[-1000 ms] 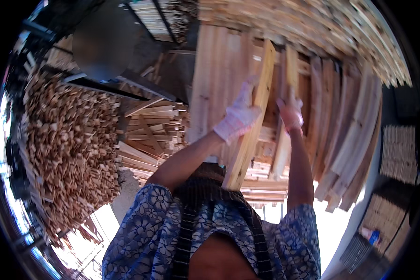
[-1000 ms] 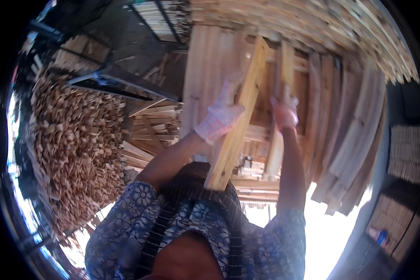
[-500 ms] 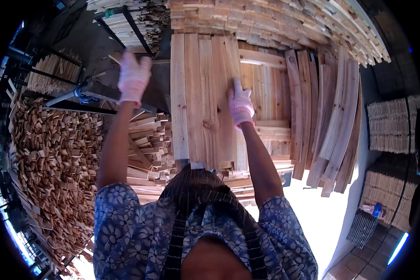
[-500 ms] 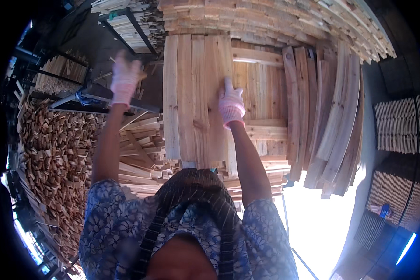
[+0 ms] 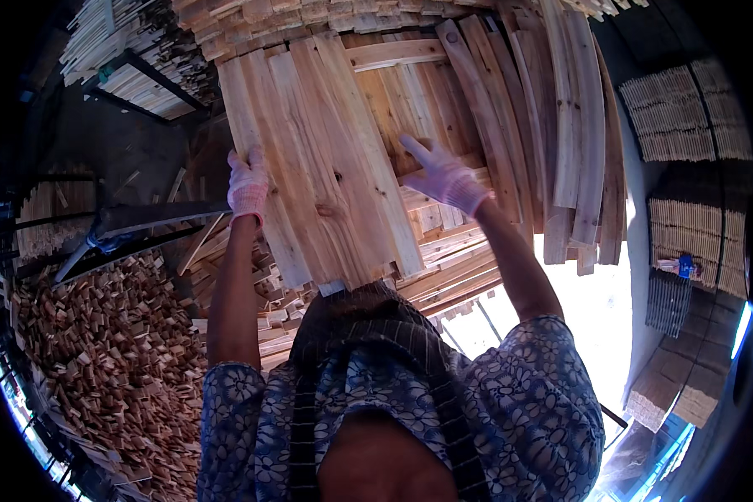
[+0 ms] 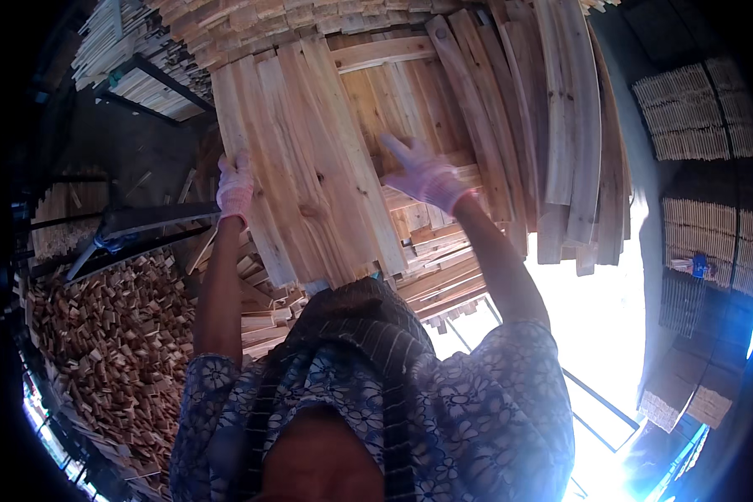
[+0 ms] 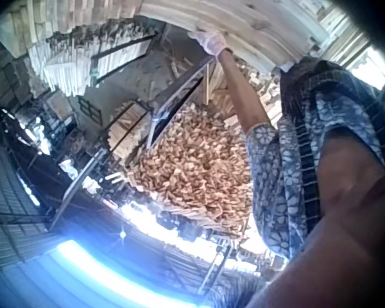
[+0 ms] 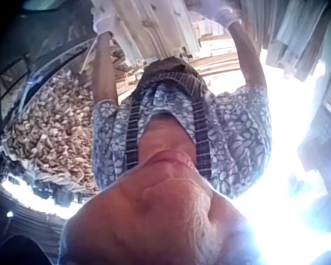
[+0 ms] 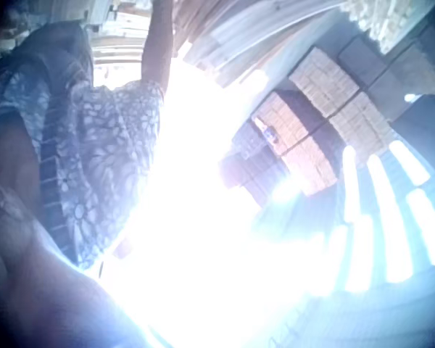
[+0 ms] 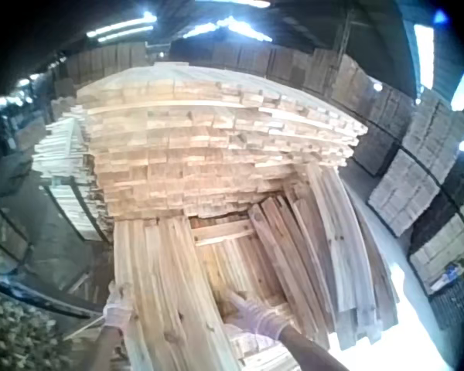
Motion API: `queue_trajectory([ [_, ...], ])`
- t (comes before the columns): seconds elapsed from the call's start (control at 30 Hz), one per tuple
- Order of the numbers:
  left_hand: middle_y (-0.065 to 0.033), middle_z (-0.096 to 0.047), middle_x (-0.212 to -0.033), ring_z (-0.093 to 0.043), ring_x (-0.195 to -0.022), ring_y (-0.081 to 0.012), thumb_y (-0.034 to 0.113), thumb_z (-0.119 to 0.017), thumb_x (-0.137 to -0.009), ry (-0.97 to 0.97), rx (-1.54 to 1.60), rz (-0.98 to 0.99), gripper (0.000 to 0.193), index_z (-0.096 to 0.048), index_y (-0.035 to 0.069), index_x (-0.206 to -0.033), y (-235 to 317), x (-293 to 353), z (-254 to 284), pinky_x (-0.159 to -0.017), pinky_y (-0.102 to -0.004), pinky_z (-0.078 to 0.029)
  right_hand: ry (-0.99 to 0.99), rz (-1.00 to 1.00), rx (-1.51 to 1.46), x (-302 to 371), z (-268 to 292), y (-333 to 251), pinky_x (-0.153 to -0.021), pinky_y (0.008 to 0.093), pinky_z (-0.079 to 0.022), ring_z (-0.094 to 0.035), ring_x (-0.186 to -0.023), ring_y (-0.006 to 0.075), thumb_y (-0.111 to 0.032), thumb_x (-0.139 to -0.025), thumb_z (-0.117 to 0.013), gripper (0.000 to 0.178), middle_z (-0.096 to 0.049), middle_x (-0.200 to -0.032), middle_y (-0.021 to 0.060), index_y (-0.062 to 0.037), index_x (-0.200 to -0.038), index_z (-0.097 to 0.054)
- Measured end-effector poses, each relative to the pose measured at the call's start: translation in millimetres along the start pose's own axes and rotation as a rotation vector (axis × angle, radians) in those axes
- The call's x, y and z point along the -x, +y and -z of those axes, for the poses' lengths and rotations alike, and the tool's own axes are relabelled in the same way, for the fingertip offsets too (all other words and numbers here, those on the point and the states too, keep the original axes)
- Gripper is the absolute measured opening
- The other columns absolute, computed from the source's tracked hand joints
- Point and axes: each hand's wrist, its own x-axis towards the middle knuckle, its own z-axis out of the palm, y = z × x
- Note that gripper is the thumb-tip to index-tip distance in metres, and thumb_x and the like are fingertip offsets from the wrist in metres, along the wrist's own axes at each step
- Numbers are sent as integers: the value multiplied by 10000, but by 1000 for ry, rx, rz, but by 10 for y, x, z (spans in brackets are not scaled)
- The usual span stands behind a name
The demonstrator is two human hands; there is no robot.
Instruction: The person stacks wooden planks on a metal rack in a lumber yard. They pick up planks from a pile on the floor and arrange them vertically on the rack, occasionally adjusting the stack to ensure alignment.
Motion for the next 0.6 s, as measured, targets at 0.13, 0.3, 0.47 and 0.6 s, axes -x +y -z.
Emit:
queue_trajectory([
  [0.13, -307, -631, -1253, -605, -1186, -454, 612, -454, -977, -43, 24, -26, 827, -288, 0, -1508, -56, -129, -27, -987, -486, -478, -104, 36, 725, 404, -23, 512, -1135, 626, -294, -382, -1409, 388, -445, -788, -803, 908, -416, -1514, 155, -229, -1540, -341],
  [0.3, -301, -629, -1261, -602, -1187, -457, 639, -469, -954, -32, 43, 26, 857, -296, 6, -1505, 53, -89, 3, -981, -483, -484, -71, 30, 702, 357, -226, 598, -1130, 618, -288, -449, -1338, 367, -481, -768, -811, 837, -482, -1424, 137, -216, -1466, -433],
  [0.47, -314, -617, -1273, -592, -1197, -464, 652, -502, -933, -22, 24, 3, 896, -290, 5, -1515, 173, -72, -20, -1005, -479, -473, -28, 30, 703, 319, -222, 746, -1111, 607, -314, -476, -1323, 363, -491, -786, -787, 796, -477, -1456, 152, -210, -1452, -454],
  [0.6, -349, -575, -1308, -582, -1193, -496, 613, -513, -943, -50, 29, -70, 843, -323, -7, -1482, -5, -200, -154, -1019, -492, -463, 44, -82, 640, 404, 195, 394, -1119, 611, -306, -454, -1339, 361, -467, -804, -781, 806, -453, -1454, 155, -159, -1464, -437],
])
